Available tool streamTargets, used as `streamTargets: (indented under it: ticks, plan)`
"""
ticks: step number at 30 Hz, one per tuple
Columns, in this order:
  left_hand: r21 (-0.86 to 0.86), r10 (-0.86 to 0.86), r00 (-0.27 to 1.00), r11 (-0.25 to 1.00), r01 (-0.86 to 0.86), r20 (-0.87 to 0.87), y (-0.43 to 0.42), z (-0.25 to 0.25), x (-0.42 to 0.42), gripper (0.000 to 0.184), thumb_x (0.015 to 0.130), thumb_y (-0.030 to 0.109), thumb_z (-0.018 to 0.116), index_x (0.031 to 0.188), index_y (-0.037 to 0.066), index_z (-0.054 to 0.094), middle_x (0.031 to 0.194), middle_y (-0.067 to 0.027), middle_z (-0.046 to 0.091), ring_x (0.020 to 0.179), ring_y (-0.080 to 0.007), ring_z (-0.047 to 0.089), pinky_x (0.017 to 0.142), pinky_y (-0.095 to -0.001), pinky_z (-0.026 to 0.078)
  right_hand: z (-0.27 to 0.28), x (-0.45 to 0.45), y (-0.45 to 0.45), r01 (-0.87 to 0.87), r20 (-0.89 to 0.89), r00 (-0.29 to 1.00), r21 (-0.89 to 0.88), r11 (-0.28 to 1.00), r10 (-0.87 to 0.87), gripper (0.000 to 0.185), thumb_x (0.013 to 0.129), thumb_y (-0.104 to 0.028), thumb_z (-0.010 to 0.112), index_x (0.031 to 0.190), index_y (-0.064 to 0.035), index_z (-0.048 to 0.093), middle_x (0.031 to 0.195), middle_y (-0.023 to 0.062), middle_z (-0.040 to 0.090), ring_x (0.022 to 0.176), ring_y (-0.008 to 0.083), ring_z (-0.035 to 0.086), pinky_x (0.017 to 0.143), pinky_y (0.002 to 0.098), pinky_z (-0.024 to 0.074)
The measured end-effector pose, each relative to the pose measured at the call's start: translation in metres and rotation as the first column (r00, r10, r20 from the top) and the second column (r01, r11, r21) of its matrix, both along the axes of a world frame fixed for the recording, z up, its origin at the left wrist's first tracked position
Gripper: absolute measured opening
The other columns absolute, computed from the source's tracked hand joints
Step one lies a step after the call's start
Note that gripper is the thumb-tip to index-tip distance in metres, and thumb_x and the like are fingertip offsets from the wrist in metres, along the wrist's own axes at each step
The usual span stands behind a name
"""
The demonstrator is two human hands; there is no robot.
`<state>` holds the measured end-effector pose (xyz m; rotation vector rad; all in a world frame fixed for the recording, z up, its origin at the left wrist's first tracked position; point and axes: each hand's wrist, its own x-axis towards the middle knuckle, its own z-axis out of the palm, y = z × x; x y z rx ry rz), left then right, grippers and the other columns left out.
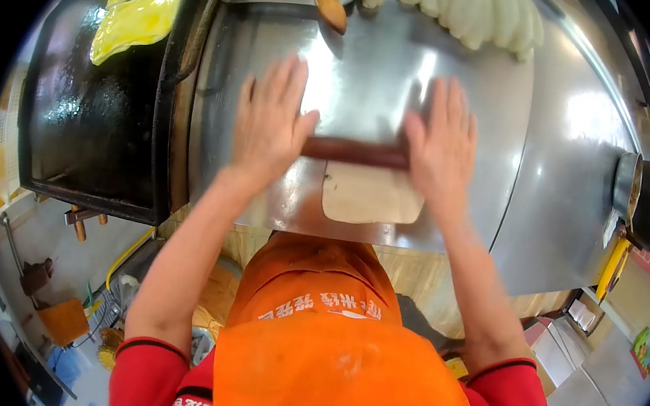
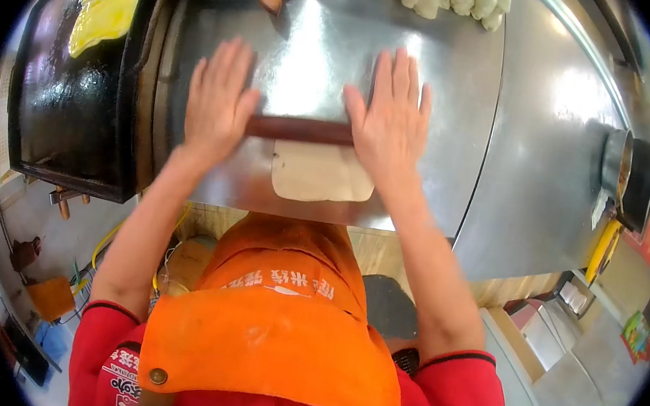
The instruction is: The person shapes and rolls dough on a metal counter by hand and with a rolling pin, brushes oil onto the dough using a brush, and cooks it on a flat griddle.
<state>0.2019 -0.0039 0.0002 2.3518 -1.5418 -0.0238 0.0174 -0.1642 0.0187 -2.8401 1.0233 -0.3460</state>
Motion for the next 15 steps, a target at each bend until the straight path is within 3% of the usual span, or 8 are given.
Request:
streamTargets:
  ticks: [2, 7, 8, 11, 14, 15]
  plan:
    - [-0.090, 0.054, 0.999, 0.994, -0.054, -0.004, -0.011, -0.002, 0.012, 0.068, 0.088, 0.031, 0.053, 0.145, 0.002, 0.032, 0.149, -0.0178, 0.034, 0.139, -0.0325, 0.031, 0.114, -0.0518, 0.021, -0.005, 0.010, -0.010, 0.023, 0.014, 1.000, -0.062, 0.998, -0.023, 0.071, 0.085, -0.041, 0.060, 0.141, -0.0024, 0.041, 0.146, 0.0186, 0.041, 0.134, 0.0321, 0.040, 0.109, 0.0512, 0.0285]
    - [0.185, -0.109, 0.974, 0.972, 0.146, -0.197, 0.082, 0.015, -0.052, 0.070, 0.088, 0.032, 0.051, 0.145, -0.002, 0.031, 0.150, -0.0187, 0.033, 0.140, -0.0327, 0.030, 0.115, -0.0491, 0.021, 0.012, -0.065, 0.072, -0.133, -0.064, 0.988, 0.126, 0.983, 0.141, 0.075, 0.080, -0.040, 0.067, 0.140, -0.0029, 0.043, 0.146, 0.0189, 0.040, 0.135, 0.0331, 0.039, 0.109, 0.0497, 0.0287]
    - [0.163, -0.112, 0.974, 0.976, 0.145, -0.198, 0.080, 0.015, -0.052, 0.070, 0.087, 0.034, 0.054, 0.144, -0.002, 0.033, 0.150, -0.0195, 0.034, 0.140, -0.0337, 0.030, 0.114, -0.0497, 0.022, 0.014, -0.071, 0.081, -0.146, -0.075, 0.984, 0.162, 0.976, 0.160, 0.076, 0.079, -0.039, 0.068, 0.140, -0.0029, 0.043, 0.146, 0.0190, 0.040, 0.135, 0.0335, 0.039, 0.109, 0.0495, 0.0289]
    - [0.088, -0.087, 0.989, 0.991, 0.098, -0.122, 0.057, 0.006, -0.032, 0.071, 0.085, 0.036, 0.060, 0.142, 0.000, 0.038, 0.149, -0.0202, 0.034, 0.140, -0.0355, 0.030, 0.113, -0.0507, 0.023, 0.005, -0.040, 0.047, -0.154, -0.016, 0.988, 0.098, 0.983, 0.156, 0.075, 0.079, -0.042, 0.067, 0.139, -0.0036, 0.044, 0.145, 0.0189, 0.041, 0.134, 0.0342, 0.040, 0.107, 0.0499, 0.0316]
    - [0.005, 0.005, 1.000, 1.000, -0.005, 0.020, 0.000, 0.000, 0.017, 0.070, 0.085, 0.036, 0.060, 0.143, 0.003, 0.038, 0.150, -0.0169, 0.034, 0.140, -0.0340, 0.029, 0.114, -0.0506, 0.022, 0.003, 0.020, -0.001, -0.062, 0.038, 0.997, 0.001, 0.998, 0.062, 0.063, 0.089, -0.041, 0.058, 0.138, -0.0035, 0.045, 0.144, 0.0198, 0.041, 0.131, 0.0356, 0.040, 0.104, 0.0515, 0.0342]
    - [0.009, -0.004, 1.000, 1.000, 0.004, -0.004, 0.001, 0.002, 0.013, 0.070, 0.085, 0.036, 0.059, 0.143, 0.003, 0.038, 0.151, -0.0169, 0.034, 0.141, -0.0340, 0.029, 0.114, -0.0504, 0.022, 0.002, 0.017, 0.002, -0.059, 0.034, 0.998, 0.004, 0.998, 0.058, 0.064, 0.089, -0.042, 0.058, 0.138, -0.0036, 0.045, 0.144, 0.0198, 0.041, 0.132, 0.0355, 0.040, 0.105, 0.0518, 0.0341]
